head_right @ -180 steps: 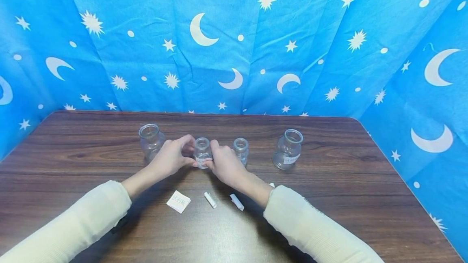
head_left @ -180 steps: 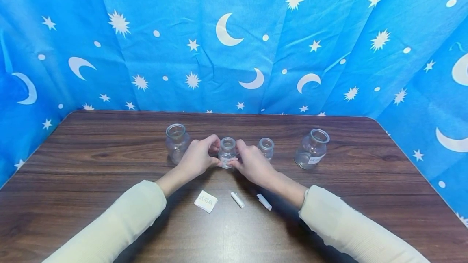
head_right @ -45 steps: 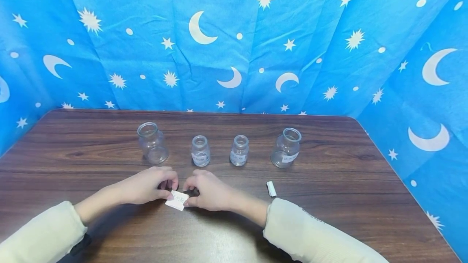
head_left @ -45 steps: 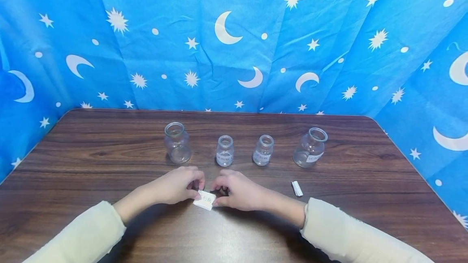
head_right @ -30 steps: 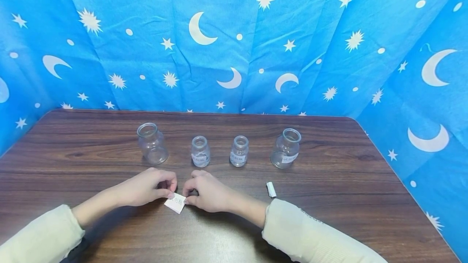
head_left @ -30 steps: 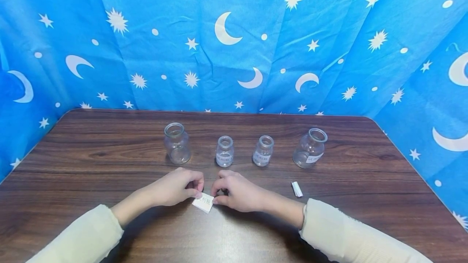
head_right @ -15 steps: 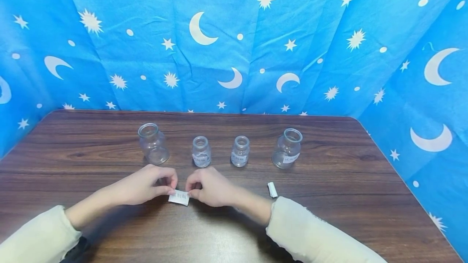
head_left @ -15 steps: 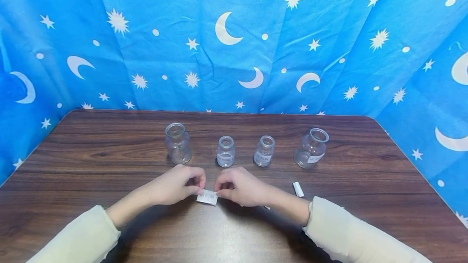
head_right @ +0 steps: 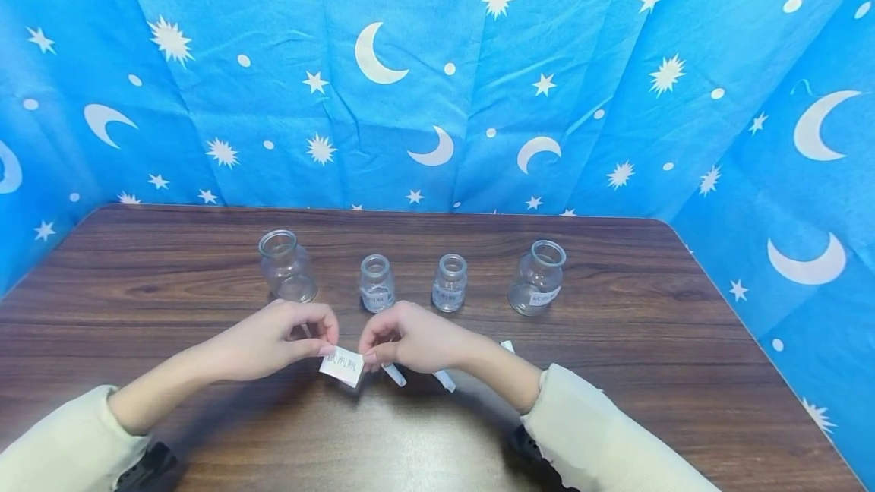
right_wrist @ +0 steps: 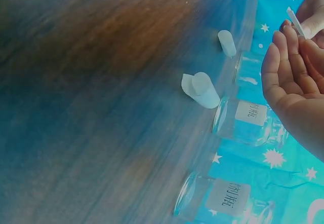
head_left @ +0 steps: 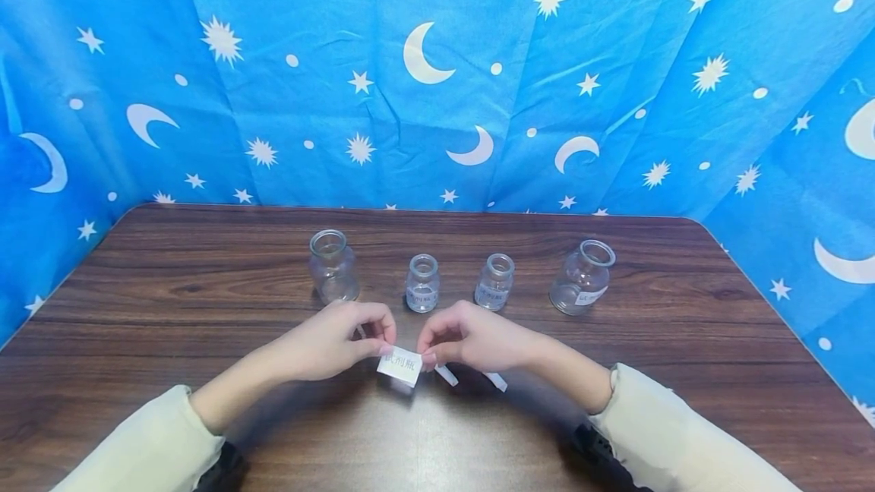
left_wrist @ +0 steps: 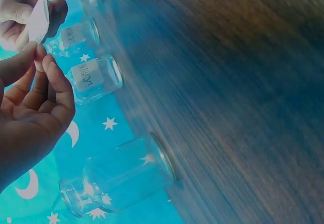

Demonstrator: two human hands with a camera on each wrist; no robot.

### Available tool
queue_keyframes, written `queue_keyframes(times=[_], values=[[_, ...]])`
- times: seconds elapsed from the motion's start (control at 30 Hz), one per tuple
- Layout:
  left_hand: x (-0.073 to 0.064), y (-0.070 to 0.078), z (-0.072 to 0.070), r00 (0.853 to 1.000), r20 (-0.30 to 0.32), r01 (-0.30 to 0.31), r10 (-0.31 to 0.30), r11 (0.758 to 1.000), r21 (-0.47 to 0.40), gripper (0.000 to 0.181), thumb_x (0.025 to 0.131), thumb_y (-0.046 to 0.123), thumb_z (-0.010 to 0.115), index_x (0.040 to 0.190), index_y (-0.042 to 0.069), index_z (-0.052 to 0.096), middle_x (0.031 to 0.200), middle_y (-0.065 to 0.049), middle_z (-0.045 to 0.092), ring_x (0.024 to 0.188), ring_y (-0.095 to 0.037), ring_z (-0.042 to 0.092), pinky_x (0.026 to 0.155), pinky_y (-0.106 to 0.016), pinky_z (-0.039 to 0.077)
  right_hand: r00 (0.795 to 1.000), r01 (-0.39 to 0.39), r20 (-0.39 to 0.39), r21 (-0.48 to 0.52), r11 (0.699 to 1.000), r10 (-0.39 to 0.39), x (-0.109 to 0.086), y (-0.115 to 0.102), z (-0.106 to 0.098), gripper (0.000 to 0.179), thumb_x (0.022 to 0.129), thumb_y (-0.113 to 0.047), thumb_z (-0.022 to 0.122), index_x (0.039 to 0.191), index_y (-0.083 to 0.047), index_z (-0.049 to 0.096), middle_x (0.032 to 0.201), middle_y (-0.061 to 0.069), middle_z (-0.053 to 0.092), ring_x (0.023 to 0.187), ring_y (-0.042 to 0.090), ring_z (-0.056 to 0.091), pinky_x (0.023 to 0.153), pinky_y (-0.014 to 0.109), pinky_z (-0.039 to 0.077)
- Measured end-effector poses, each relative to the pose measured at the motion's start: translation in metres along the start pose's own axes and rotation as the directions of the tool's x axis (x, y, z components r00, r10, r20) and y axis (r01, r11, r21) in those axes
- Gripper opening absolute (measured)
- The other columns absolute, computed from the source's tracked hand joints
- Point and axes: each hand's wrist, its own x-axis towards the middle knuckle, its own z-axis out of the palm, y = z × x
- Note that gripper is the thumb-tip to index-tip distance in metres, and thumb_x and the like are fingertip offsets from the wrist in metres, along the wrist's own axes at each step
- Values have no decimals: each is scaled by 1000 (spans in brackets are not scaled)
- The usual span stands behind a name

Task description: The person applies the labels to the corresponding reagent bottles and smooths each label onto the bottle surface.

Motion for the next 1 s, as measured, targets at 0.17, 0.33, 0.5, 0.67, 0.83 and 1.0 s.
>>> queue_keyframes(times=[0.17,0.33,0.5,0.67,0.83,1.0], values=[[0,1,1,1000,-3,12,-12,1000,-23,6,83,12,64,82,12,58,72,10,55,70,-6,51,62,-25,43,1000,-10,-11,57,998,11,-2,3,0,5,85,-1,58,85,1,63,77,5,64,71,15,58,68,26,49],[0,0,0,1000,-8,21,-21,999,-26,6,84,13,64,82,10,59,73,9,55,70,-7,51,62,-25,43,1000,-7,-14,96,995,8,-2,3,0,5,85,0,58,85,2,63,77,8,65,71,20,59,67,31,50],[0,-1,0,999,-11,33,-33,999,-28,6,84,12,64,82,10,59,74,9,55,72,-7,51,64,-26,43,1000,1,-11,120,993,1,-1,3,1,7,86,4,55,85,5,62,79,11,65,74,22,61,69,33,51],[0,-2,0,999,-4,33,-33,999,-31,6,84,13,64,83,9,59,74,8,54,72,-7,51,65,-25,43,1000,-8,-6,139,990,9,0,3,1,8,86,4,54,87,6,61,81,14,66,76,16,62,71,32,51],[0,-4,0,999,-3,34,-34,999,-32,7,84,13,64,82,9,59,73,8,54,71,-8,51,64,-26,43,1000,2,-11,133,991,-1,0,4,2,8,87,3,54,86,5,61,81,13,65,76,17,62,70,33,51],[1,-3,1,998,-50,32,-32,999,-14,7,82,10,65,83,11,58,75,8,56,72,-7,53,65,-25,44,999,13,-46,125,992,-8,0,4,2,8,87,2,53,86,5,61,80,12,65,75,25,60,69,33,51]])
